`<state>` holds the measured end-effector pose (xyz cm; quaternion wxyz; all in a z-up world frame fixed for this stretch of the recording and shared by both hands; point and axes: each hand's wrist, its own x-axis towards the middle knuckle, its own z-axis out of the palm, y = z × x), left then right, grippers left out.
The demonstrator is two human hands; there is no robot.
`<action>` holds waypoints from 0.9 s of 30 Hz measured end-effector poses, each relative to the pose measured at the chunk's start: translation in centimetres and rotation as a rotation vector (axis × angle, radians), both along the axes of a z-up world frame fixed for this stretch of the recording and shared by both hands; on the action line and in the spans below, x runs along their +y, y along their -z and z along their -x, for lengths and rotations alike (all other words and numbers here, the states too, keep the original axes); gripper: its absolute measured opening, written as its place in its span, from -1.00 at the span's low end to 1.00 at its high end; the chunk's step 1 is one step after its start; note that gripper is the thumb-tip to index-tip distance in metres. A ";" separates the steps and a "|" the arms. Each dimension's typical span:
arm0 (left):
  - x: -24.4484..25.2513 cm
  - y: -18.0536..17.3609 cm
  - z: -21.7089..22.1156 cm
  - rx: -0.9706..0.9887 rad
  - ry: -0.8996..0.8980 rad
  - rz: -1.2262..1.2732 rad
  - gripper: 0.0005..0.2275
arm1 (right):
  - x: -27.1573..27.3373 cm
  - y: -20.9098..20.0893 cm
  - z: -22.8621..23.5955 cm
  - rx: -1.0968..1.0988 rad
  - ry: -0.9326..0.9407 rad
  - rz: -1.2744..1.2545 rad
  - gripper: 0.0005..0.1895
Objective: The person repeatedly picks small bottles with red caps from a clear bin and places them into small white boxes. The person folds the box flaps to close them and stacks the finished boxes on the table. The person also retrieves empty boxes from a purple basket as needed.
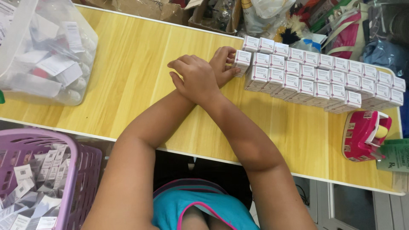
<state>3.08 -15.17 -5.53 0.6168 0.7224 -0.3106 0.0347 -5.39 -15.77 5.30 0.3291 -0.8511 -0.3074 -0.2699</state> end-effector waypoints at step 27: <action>40.5 -24.2 6.0 -0.142 -0.506 -0.859 -0.84 | 11.6 -7.9 3.5 0.134 -0.462 0.009 -0.82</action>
